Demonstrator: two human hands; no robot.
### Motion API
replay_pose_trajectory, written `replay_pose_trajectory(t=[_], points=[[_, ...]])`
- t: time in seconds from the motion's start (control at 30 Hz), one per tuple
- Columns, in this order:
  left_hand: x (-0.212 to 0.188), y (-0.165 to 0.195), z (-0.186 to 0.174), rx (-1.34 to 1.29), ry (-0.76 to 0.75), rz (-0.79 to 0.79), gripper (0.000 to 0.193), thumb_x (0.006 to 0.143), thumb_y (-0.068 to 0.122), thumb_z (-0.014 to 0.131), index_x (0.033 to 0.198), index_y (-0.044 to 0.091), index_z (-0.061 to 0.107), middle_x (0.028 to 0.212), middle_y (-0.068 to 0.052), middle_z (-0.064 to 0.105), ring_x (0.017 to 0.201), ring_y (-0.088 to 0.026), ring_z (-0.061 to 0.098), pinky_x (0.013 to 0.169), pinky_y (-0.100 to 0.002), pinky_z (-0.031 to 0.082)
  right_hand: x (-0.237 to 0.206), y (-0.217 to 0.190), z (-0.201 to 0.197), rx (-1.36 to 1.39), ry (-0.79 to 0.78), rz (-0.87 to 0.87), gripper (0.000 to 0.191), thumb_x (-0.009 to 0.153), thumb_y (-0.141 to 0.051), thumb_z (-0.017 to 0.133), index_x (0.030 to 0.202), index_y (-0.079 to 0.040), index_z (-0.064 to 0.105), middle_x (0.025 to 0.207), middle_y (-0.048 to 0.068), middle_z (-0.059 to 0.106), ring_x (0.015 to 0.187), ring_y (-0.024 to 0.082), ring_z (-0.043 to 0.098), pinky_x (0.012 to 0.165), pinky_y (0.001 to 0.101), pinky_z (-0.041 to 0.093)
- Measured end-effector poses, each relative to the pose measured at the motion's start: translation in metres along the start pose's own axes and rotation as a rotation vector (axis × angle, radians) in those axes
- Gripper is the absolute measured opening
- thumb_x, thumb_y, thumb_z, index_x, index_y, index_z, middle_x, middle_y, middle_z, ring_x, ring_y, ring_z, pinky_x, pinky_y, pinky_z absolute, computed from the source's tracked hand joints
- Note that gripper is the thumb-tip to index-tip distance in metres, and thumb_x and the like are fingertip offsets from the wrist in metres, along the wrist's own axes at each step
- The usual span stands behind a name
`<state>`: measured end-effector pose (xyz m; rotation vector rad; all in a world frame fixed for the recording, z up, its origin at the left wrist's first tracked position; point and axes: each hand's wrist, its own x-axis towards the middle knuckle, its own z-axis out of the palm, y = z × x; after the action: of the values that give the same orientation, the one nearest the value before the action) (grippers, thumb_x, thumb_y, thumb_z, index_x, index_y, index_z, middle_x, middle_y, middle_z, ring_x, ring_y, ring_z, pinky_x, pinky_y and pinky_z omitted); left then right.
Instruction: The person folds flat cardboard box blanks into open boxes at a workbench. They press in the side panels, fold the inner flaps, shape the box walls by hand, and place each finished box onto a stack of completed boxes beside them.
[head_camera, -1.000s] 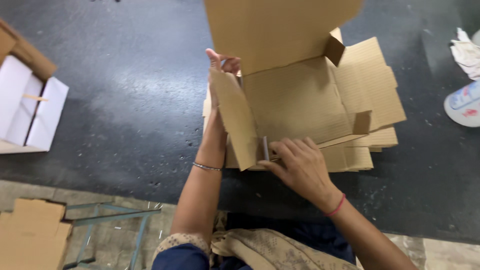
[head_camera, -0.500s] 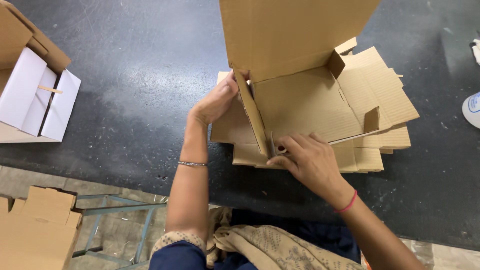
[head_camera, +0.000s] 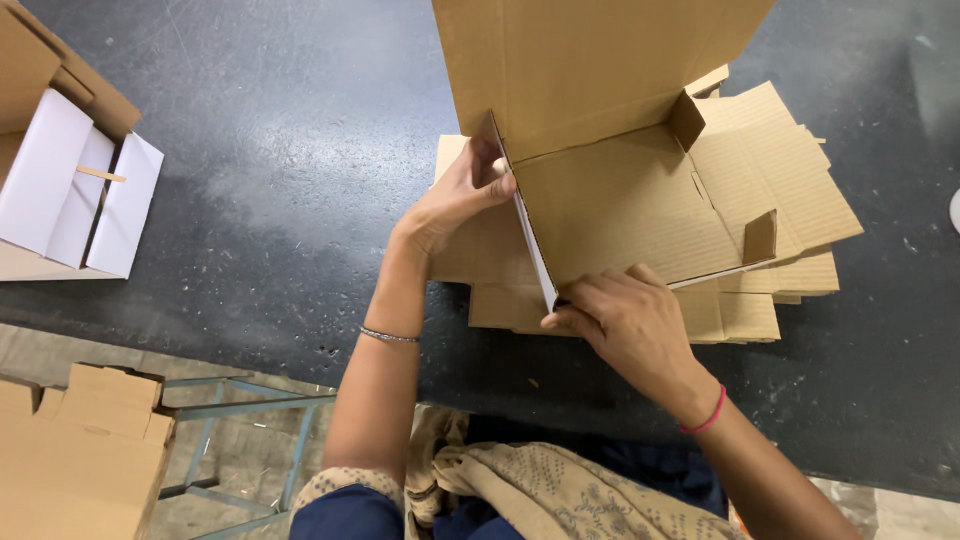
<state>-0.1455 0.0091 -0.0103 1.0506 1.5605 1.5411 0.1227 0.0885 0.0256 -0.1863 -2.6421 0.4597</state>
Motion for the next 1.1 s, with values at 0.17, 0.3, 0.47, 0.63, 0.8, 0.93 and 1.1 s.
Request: replay_pose_trajectory(t=[0.17, 0.3, 0.47, 0.63, 0.8, 0.93, 1.1], points=[[0.002, -0.004, -0.001, -0.009, 0.006, 0.008, 0.131, 0.056, 0.078, 0.084, 0.151, -0.001, 0.04, 0.147, -0.018, 0.051, 0.146, -0.031, 0.042, 0.122, -0.043, 0.031, -0.003, 0.0, 0.005, 0.079, 0.184, -0.05, 0.034, 0.081, -0.037, 0.079, 0.1, -0.009, 0.073, 0.096, -0.002, 0.074, 0.078, 0.02, 0.066, 0.075, 0.0342, 0.046], [0.006, -0.015, -0.003, -0.013, 0.016, 0.009, 0.129, 0.058, 0.077, 0.085, 0.148, -0.004, 0.039, 0.144, -0.019, 0.051, 0.144, -0.031, 0.044, 0.121, -0.042, 0.031, -0.005, -0.002, 0.004, 0.059, 0.194, -0.086, 0.023, 0.083, -0.034, 0.08, 0.093, -0.015, 0.073, 0.101, -0.004, 0.073, 0.091, 0.018, 0.067, 0.084, 0.036, 0.044], [0.015, -0.024, 0.0, 0.162, 0.115, -0.025, 0.123, 0.06, 0.075, 0.083, 0.144, -0.006, 0.043, 0.137, -0.02, 0.057, 0.138, -0.03, 0.051, 0.117, -0.041, 0.039, -0.007, 0.003, -0.006, 0.09, 0.147, -0.059, 0.015, 0.08, -0.021, 0.077, 0.095, -0.017, 0.075, 0.113, -0.003, 0.071, 0.11, 0.022, 0.063, 0.095, 0.0385, 0.041], [0.016, -0.019, 0.014, 0.022, 0.169, -0.051, 0.122, 0.058, 0.066, 0.089, 0.141, -0.009, 0.041, 0.136, -0.022, 0.057, 0.131, -0.032, 0.056, 0.111, -0.042, 0.046, -0.009, 0.008, -0.005, 0.206, 0.181, 0.011, 0.019, 0.076, -0.009, 0.08, 0.093, -0.016, 0.074, 0.122, 0.004, 0.066, 0.113, 0.029, 0.061, 0.092, 0.0402, 0.045], [0.017, -0.006, 0.029, 0.072, 0.231, -0.122, 0.119, 0.058, 0.054, 0.094, 0.142, -0.006, 0.035, 0.133, -0.023, 0.058, 0.122, -0.03, 0.062, 0.107, -0.04, 0.048, -0.009, 0.01, -0.002, 0.317, 0.213, 0.145, 0.049, 0.072, -0.009, 0.087, 0.111, -0.006, 0.058, 0.129, 0.014, 0.058, 0.118, 0.036, 0.061, 0.093, 0.0433, 0.053], [0.018, -0.005, 0.047, 0.091, 0.332, -0.078, 0.096, 0.062, 0.038, 0.095, 0.128, -0.009, 0.044, 0.12, -0.025, 0.064, 0.109, -0.029, 0.072, 0.092, -0.038, 0.062, -0.006, 0.008, -0.004, 0.404, 0.245, 0.163, 0.065, 0.073, -0.018, 0.091, 0.122, -0.004, 0.051, 0.131, 0.015, 0.052, 0.11, 0.033, 0.062, 0.089, 0.0387, 0.056], [0.033, -0.027, 0.067, -0.045, 0.45, 0.133, 0.075, 0.068, 0.006, 0.083, 0.125, -0.004, 0.034, 0.118, -0.018, 0.058, 0.103, -0.025, 0.067, 0.082, -0.037, 0.063, -0.011, 0.003, -0.008, -0.049, 0.197, 0.053, 0.054, 0.069, -0.028, 0.085, 0.116, -0.013, 0.063, 0.125, 0.01, 0.062, 0.117, 0.04, 0.059, 0.099, 0.047, 0.048]])
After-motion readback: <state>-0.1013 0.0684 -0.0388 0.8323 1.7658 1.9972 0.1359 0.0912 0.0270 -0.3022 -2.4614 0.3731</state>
